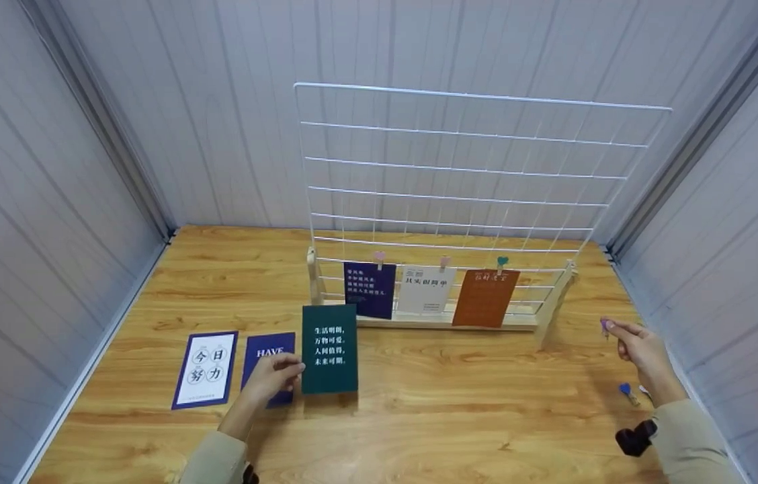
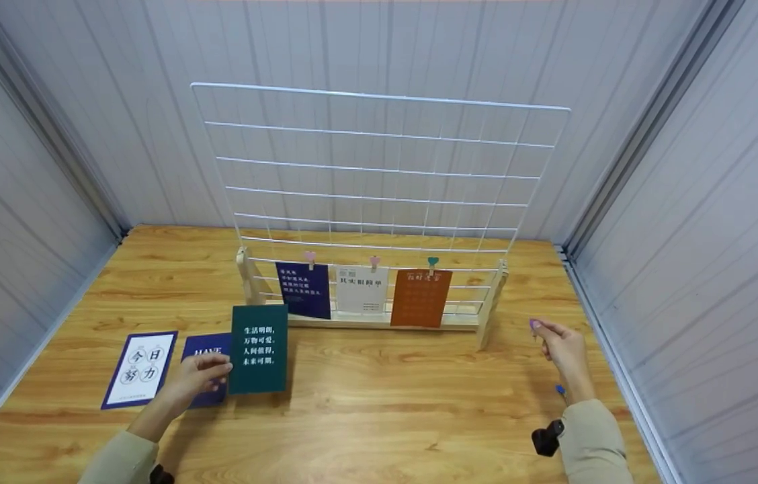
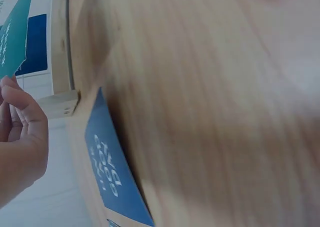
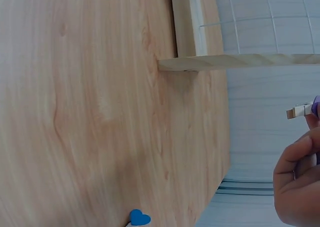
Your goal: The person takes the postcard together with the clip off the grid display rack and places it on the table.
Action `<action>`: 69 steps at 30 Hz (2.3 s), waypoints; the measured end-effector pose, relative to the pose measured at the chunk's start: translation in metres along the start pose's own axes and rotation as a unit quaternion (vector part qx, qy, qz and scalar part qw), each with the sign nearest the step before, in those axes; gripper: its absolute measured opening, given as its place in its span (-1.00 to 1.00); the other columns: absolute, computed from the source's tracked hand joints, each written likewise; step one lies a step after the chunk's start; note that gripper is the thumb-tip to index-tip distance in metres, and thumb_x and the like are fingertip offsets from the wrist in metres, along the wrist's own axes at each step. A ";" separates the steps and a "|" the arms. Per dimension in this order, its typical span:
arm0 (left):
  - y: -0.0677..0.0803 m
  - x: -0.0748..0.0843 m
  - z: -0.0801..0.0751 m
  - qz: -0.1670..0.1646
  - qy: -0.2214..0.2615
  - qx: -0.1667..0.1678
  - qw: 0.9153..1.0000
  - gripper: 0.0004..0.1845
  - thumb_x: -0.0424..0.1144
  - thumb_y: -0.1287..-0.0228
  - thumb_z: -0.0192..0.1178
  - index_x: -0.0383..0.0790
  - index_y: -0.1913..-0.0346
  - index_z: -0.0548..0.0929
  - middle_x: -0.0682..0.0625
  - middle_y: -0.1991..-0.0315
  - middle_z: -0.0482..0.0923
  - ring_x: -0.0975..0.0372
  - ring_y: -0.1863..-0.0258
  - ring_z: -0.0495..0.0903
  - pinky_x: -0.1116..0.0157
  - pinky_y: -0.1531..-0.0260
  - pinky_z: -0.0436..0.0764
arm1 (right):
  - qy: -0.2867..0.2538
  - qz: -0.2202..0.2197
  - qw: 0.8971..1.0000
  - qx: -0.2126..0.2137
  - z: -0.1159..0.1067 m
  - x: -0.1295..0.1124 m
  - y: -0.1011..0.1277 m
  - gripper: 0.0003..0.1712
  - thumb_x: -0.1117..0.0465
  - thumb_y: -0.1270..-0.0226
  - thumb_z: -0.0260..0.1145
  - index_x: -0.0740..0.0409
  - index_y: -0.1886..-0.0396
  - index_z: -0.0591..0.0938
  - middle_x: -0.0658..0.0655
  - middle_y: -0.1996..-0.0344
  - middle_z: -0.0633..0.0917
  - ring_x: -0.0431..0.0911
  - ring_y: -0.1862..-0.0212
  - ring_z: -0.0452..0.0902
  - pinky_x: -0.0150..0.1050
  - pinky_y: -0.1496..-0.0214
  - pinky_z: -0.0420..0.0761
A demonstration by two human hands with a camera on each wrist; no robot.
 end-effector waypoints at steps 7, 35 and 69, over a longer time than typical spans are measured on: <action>0.002 -0.014 -0.002 -0.016 -0.009 -0.009 1.000 -0.82 -0.42 -0.14 0.12 -0.51 0.23 0.53 -0.06 0.54 0.48 0.26 0.58 0.46 0.41 0.59 0.48 | 0.015 0.004 1.000 -0.005 -0.001 0.015 0.000 -0.92 0.04 -0.20 0.19 -0.30 0.44 0.59 -0.12 0.69 0.41 -0.33 0.67 0.25 -0.46 0.60 0.34; 0.009 -0.050 -0.011 -0.097 -0.027 0.036 0.994 -0.89 -0.49 -0.09 0.12 -0.50 0.31 0.57 -0.08 0.54 0.49 0.30 0.67 0.43 0.45 0.65 0.44 | 0.160 0.021 0.987 0.004 -0.011 0.081 0.007 -0.46 0.09 -0.25 0.14 0.52 0.02 0.44 0.06 0.42 0.59 -0.18 0.51 0.41 -0.30 0.48 0.48; 0.011 -0.039 -0.005 -0.058 -0.087 0.056 0.993 -0.86 -0.47 -0.11 0.08 -0.53 0.34 0.58 -0.10 0.62 0.51 0.27 0.73 0.45 0.38 0.72 0.47 | 0.269 0.053 0.962 0.000 -0.025 0.116 0.017 -0.49 0.05 -0.26 0.12 0.49 0.12 0.51 0.28 0.29 0.60 0.21 0.15 0.42 -0.07 0.18 0.46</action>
Point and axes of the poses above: each hand's wrist, its own y-axis away from the middle knuckle, its own z-axis out of the palm, x = y × z, the point moved 8 cm from there along -y, towards the middle knuckle
